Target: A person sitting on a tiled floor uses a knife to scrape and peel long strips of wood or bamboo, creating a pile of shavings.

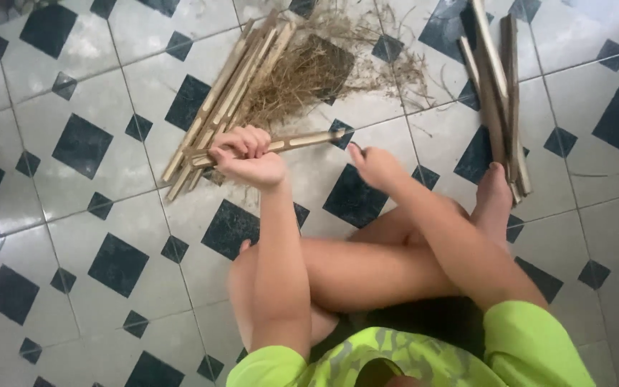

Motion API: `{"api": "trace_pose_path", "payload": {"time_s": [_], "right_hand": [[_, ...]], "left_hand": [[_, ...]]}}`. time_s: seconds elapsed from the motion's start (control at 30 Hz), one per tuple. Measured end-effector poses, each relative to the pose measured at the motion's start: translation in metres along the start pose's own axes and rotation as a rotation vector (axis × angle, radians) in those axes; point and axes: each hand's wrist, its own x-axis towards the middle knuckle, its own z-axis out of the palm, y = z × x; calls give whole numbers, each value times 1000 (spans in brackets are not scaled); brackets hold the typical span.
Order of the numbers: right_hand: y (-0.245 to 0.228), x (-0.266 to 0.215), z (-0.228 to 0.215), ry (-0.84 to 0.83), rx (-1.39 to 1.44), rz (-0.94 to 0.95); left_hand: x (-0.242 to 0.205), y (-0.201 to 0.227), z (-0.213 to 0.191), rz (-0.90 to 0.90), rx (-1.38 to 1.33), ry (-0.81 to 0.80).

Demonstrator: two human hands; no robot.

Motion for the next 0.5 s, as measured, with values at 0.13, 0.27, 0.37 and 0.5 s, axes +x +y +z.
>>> {"api": "trace_pose_path", "payload": {"time_s": [0.13, 0.27, 0.37, 0.5], "right_hand": [[-16, -19, -11, -3, 19, 70], [-49, -44, -10, -29, 137, 7], [-19, -18, -3, -36, 52, 0], [-11, -12, -4, 4, -21, 35]], "left_hand": [[-2, -4, 7, -17, -9, -16], [-1, -3, 5, -19, -3, 11], [1, 3, 5, -11, 34, 78], [-2, 1, 9, -1, 9, 107]]}}
